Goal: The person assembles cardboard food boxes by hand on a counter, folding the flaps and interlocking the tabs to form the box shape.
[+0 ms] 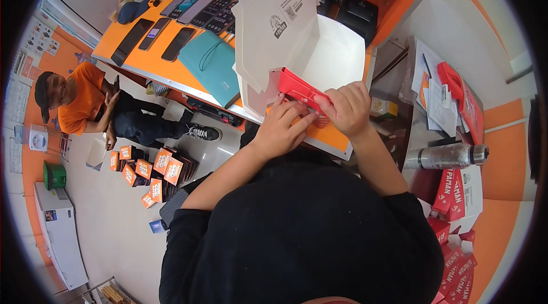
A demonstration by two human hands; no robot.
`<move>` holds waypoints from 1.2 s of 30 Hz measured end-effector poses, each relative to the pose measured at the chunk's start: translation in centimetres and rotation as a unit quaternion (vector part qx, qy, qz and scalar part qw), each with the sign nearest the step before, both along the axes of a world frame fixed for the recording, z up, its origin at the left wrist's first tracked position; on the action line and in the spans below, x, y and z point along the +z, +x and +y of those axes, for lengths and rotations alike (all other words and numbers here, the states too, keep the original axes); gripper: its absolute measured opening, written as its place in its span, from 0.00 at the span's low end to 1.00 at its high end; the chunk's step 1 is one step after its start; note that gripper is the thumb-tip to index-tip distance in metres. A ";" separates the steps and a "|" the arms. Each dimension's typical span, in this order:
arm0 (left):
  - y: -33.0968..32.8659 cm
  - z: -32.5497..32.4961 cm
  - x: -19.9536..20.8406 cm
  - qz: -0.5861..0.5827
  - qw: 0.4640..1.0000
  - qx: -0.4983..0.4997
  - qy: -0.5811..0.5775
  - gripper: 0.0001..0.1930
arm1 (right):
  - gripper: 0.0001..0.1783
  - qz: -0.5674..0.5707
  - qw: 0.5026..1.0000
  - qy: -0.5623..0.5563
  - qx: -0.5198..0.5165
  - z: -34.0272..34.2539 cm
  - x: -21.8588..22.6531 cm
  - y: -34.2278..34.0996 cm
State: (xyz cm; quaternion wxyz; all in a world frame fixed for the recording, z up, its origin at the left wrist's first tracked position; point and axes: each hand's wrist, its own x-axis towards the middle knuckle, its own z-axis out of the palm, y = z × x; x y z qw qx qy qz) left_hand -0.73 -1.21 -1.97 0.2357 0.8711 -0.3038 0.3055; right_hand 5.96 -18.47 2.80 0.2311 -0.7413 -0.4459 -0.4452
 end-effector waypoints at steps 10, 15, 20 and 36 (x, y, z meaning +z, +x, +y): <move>0.2 0.2 0.2 0.011 1.000 -0.011 0.003 0.22 | 0.12 -0.032 0.999 -0.014 -0.008 -0.1 -1.7 0.2; -0.7 -0.6 0.2 0.006 0.998 0.059 0.028 0.21 | 0.12 -0.006 0.999 -0.035 -0.007 -0.5 -1.4 -0.4; -1.0 -0.1 -0.2 0.024 0.984 0.158 0.082 0.22 | 0.17 0.149 0.972 -0.172 -0.058 0.1 2.1 -2.0; -1.3 2.2 -1.1 -0.047 0.924 0.342 0.162 0.19 | 0.12 0.259 0.887 -0.375 -0.070 6.9 4.6 -0.8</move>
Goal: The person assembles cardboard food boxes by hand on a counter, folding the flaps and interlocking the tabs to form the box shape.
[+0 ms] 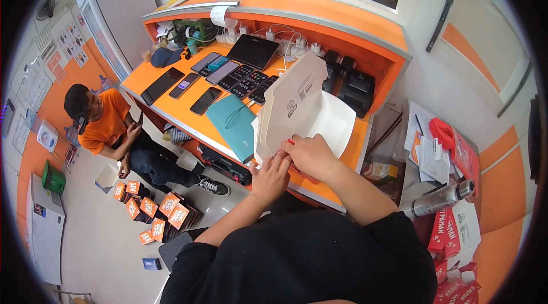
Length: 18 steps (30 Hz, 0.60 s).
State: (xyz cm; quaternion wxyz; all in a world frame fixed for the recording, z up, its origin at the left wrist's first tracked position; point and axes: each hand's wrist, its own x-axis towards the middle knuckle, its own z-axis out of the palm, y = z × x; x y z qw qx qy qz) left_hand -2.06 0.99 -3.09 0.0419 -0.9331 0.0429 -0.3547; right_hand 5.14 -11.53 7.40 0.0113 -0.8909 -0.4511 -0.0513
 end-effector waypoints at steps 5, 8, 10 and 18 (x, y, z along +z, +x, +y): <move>0.9 1.7 1.1 -0.007 1.000 -0.020 0.020 0.19 | 0.12 0.018 1.000 0.018 -0.002 -0.1 -2.3 0.8; 0.9 1.6 1.4 0.021 0.997 -0.066 -0.027 0.19 | 0.12 0.017 1.000 0.021 -0.014 -0.8 -0.8 0.5; 0.4 2.0 1.3 0.015 0.997 -0.071 -0.028 0.20 | 0.11 0.125 0.987 0.072 0.071 -2.5 1.8 1.3; 0.5 0.4 2.7 0.129 0.974 -0.113 -0.151 0.22 | 0.23 0.122 0.973 0.053 -0.188 -10.0 -0.8 14.9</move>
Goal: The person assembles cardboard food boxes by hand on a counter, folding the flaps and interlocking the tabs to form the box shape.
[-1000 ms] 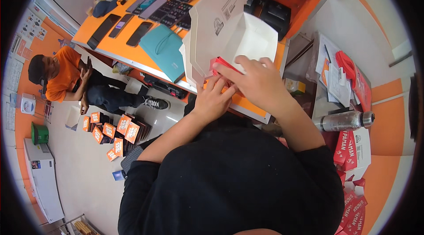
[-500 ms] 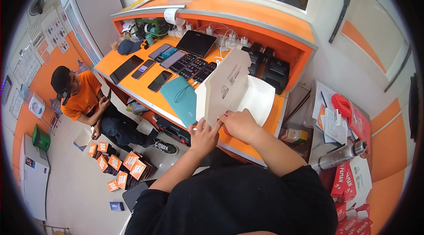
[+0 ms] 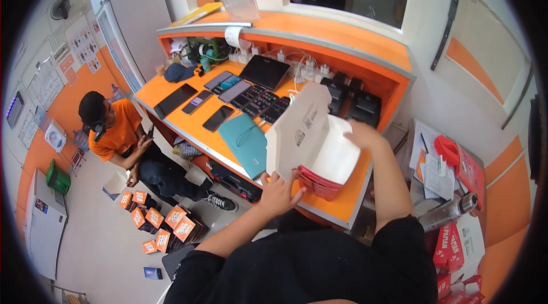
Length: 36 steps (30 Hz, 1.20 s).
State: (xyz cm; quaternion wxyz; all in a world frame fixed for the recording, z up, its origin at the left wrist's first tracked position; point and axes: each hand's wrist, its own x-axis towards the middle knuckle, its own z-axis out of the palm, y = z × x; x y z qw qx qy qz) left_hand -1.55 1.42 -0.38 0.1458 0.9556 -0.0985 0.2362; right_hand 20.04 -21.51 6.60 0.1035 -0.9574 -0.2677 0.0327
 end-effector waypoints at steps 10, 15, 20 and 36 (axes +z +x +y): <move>6.9 1.6 3.1 0.222 0.864 -0.056 -0.448 0.28 | 0.20 0.059 0.991 -0.092 -0.082 -2.2 2.9 -4.8; 9.7 0.2 1.3 0.236 0.856 -0.007 -0.461 0.25 | 0.20 0.046 0.991 0.033 -0.120 -2.4 0.4 -2.8; 9.8 -1.3 0.8 0.191 0.849 0.048 -0.490 0.23 | 0.19 0.053 0.988 0.012 -0.146 -2.3 -1.2 -3.0; 6.6 -3.7 -1.0 0.199 0.755 -0.076 -0.620 0.30 | 0.32 0.301 0.852 0.403 -0.144 -5.8 -3.0 -7.9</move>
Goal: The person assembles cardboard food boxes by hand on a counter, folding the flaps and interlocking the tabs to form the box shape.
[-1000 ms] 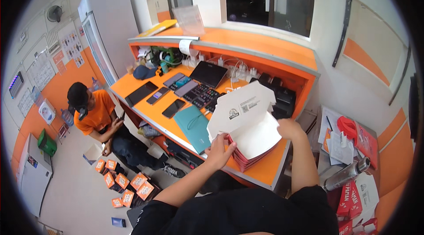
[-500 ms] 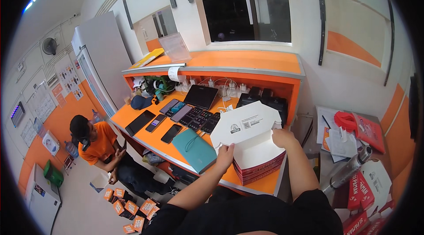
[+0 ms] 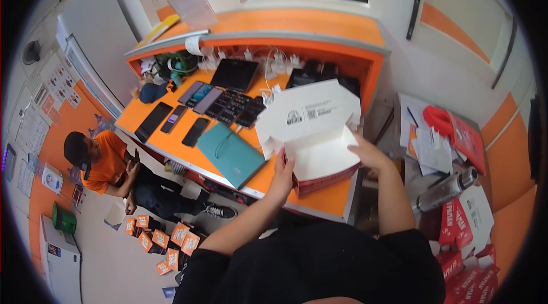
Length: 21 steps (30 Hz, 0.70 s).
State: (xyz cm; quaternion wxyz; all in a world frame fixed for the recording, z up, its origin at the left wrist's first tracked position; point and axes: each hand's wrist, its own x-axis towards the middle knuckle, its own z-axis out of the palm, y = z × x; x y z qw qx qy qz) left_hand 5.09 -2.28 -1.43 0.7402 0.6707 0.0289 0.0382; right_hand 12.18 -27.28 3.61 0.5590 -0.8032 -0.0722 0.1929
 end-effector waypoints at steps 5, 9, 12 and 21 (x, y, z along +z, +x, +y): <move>-0.3 -1.4 2.8 0.082 0.994 0.000 -0.075 0.32 | 0.33 0.166 0.961 0.168 -0.147 0.8 0.2 -2.9; 0.3 -2.2 3.0 0.098 0.988 0.007 -0.116 0.32 | 0.33 0.176 0.916 0.318 -0.169 0.7 -2.4 -3.7; 2.1 -1.2 1.4 0.078 0.994 -0.020 -0.069 0.32 | 0.33 0.149 0.906 0.347 -0.192 1.3 -3.0 -4.3; 9.5 -0.7 3.5 0.073 0.990 -0.116 -0.015 0.33 | 0.27 -0.094 0.794 0.488 -0.350 5.1 -7.6 0.7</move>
